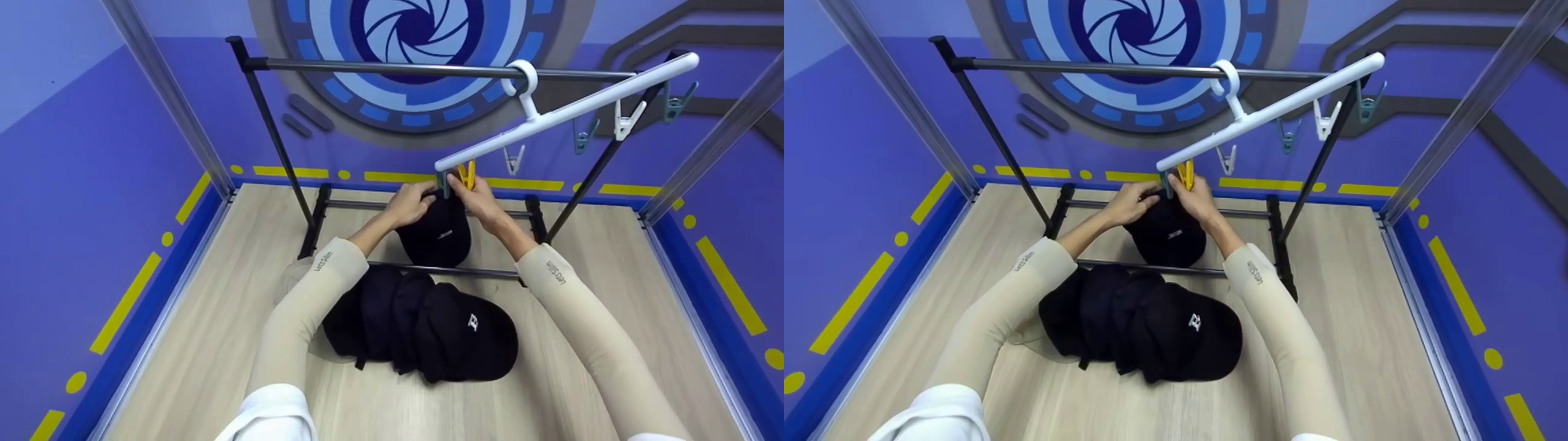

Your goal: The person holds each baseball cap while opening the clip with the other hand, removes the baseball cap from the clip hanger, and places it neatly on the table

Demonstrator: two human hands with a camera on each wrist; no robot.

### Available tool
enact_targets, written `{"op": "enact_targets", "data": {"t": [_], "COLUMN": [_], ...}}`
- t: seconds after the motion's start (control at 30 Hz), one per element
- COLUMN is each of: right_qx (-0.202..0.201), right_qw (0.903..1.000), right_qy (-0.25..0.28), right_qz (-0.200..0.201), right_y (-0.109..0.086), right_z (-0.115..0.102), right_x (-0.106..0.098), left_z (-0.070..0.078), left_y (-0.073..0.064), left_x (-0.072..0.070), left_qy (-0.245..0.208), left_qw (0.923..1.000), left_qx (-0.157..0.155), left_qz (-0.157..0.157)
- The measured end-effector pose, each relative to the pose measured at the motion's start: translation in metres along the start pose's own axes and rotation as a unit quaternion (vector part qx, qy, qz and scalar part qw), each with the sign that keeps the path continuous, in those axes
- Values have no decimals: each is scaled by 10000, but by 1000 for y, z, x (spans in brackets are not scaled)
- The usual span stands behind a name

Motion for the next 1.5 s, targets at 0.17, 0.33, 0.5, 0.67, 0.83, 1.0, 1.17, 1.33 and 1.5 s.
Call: {"op": "enact_targets", "data": {"t": [0.17, 0.33, 0.5, 0.67, 0.83, 1.0, 1.17, 1.33, 1.5], "right_qx": [165, 304, 544, 764, 785, 591, 468, 542, 613], "right_qw": [9987, 9964, 9910, 9771, 9676, 9642, 9673, 9733, 9762], "right_qy": [446, 781, 1169, 1870, 2239, 2448, 2334, 2050, 1947], "right_qz": [190, 117, 360, 672, 860, 837, 877, 875, 732], "right_y": [5, 7, 8, 10, 11, 13, 12, 12, 13], "right_z": [3, 0, 0, 3, 4, 2, 0, -2, -5], "right_x": [3, 11, 15, 20, 21, 24, 24, 20, 17], "left_z": [0, -2, -4, -6, -7, -6, -2, 2, 8], "left_y": [0, 1, 0, -2, -4, -8, -13, -15, -15], "left_x": [0, -1, 0, 2, 2, 1, 1, 1, 0], "left_qy": [-37, -114, -45, 132, 178, 215, 318, 403, 544], "left_qw": [10000, 9994, 9995, 9996, 9994, 9993, 9990, 9984, 9963], "left_qx": [78, 273, 248, 178, 229, 280, 319, 304, 524], "left_qz": [46, 159, 177, 170, 184, 144, 40, -248, -399]}}
Point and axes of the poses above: each hand's wrist, its own y-axis towards the middle knuckle, its own x-axis out of the palm, z = x × y, the point moved 6 cm from there along y, towards the middle knuckle, and after that the axes turned 9 degrees about y, right-handed, at the moved point
